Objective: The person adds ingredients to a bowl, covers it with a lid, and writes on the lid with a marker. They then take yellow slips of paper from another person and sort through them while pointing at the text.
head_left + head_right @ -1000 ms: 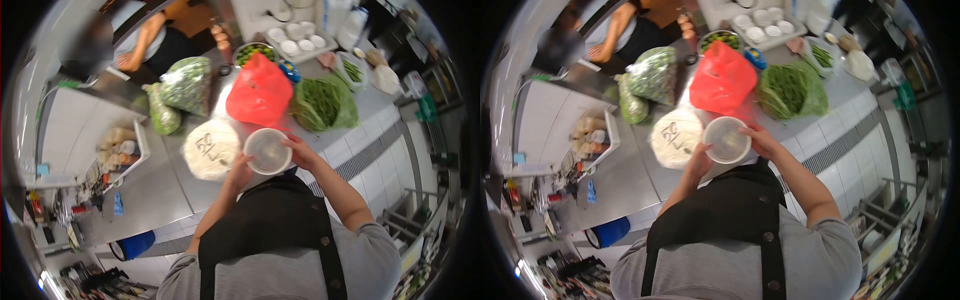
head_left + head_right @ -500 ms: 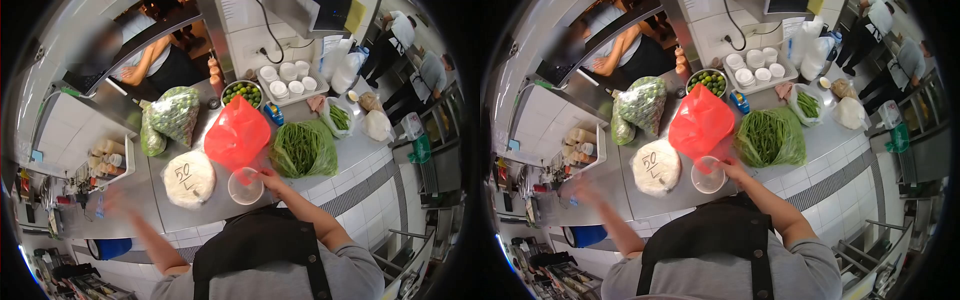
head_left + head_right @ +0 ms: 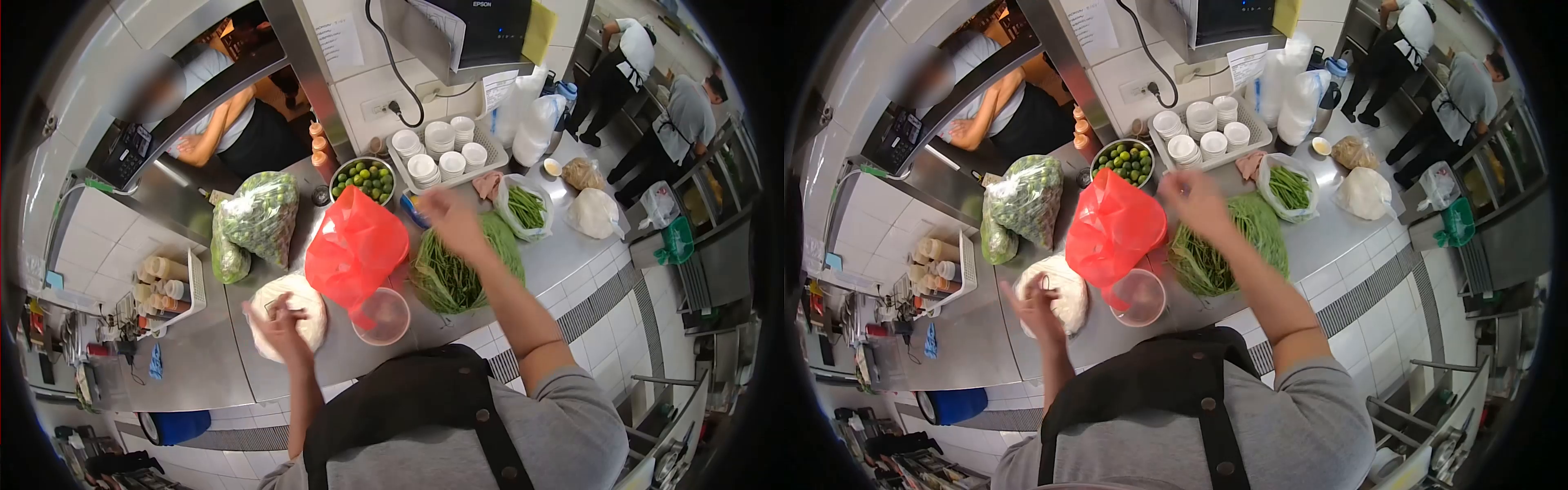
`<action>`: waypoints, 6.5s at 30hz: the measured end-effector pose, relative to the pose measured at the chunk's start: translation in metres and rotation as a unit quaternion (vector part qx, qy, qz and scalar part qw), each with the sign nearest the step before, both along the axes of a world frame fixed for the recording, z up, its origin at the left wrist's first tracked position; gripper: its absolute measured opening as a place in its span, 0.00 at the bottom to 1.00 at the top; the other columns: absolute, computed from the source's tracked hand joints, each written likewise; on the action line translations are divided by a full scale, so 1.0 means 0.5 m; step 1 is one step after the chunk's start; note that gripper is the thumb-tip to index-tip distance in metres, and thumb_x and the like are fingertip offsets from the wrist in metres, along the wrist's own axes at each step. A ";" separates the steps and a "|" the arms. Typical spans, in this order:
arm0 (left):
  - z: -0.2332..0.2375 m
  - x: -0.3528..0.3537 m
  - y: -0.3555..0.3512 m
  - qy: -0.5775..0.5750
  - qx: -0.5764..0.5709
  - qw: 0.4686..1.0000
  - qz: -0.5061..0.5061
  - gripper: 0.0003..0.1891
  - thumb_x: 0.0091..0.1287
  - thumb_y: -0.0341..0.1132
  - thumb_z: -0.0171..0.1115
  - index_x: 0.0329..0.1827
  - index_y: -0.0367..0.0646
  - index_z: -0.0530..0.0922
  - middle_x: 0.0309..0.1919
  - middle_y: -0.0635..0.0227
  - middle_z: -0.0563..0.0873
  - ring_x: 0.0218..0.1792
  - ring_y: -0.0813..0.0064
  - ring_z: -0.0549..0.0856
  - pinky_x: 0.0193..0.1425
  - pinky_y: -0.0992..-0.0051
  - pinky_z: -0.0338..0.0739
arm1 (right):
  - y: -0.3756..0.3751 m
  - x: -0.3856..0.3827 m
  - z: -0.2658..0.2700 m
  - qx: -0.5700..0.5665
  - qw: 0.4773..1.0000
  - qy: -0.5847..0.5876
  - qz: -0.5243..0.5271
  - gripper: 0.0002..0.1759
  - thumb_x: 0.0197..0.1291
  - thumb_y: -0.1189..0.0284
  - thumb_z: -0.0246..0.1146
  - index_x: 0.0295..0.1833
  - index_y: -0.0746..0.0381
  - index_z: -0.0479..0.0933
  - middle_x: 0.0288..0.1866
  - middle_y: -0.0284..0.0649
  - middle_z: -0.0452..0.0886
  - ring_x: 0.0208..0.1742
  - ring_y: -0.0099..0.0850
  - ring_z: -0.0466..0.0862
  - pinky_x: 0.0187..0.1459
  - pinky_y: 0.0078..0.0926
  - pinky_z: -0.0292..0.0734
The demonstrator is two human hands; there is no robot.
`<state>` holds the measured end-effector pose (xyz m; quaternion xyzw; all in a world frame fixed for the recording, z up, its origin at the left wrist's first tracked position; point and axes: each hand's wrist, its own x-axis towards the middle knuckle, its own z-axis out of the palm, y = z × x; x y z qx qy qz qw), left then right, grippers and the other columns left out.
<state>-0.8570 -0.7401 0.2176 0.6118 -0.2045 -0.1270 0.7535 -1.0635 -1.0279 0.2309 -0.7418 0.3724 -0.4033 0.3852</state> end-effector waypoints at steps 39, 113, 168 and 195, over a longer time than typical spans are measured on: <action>0.085 -0.170 -0.160 -0.331 -0.029 0.869 -0.365 0.20 0.77 0.30 0.53 0.69 0.35 0.67 0.49 0.49 0.81 0.49 0.48 0.83 0.56 0.64 0.77 | 0.224 -0.032 0.123 -0.052 0.933 -0.217 0.282 0.12 0.61 0.86 0.65 0.50 0.70 0.78 0.46 0.48 0.84 0.45 0.34 0.80 0.50 0.31 0.75; -0.286 -0.053 0.020 0.192 0.442 0.756 -0.443 0.25 0.66 0.56 0.70 0.33 0.39 0.83 0.20 0.73 0.80 0.18 0.87 0.73 0.20 0.82 0.59 | 0.337 0.031 -0.276 0.098 0.988 -0.014 0.119 0.21 0.56 0.76 0.69 0.20 0.64 0.62 0.16 0.39 0.61 0.20 0.28 0.61 0.24 0.31 0.59; -0.287 -0.047 0.017 0.163 0.442 0.760 -0.448 0.26 0.62 0.59 0.72 0.27 0.42 0.82 0.18 0.73 0.79 0.18 0.85 0.73 0.21 0.81 0.62 | 0.303 0.020 -0.268 0.065 0.992 -0.001 0.106 0.18 0.56 0.78 0.66 0.23 0.67 0.62 0.18 0.42 0.61 0.21 0.30 0.59 0.25 0.30 0.60; -0.282 -0.045 0.013 0.163 0.455 0.756 -0.442 0.26 0.60 0.58 0.74 0.27 0.41 0.81 0.20 0.73 0.80 0.21 0.85 0.77 0.24 0.80 0.65 | 0.304 0.025 -0.275 0.041 0.996 -0.024 0.069 0.16 0.54 0.82 0.62 0.25 0.68 0.60 0.21 0.44 0.59 0.22 0.35 0.59 0.27 0.33 0.59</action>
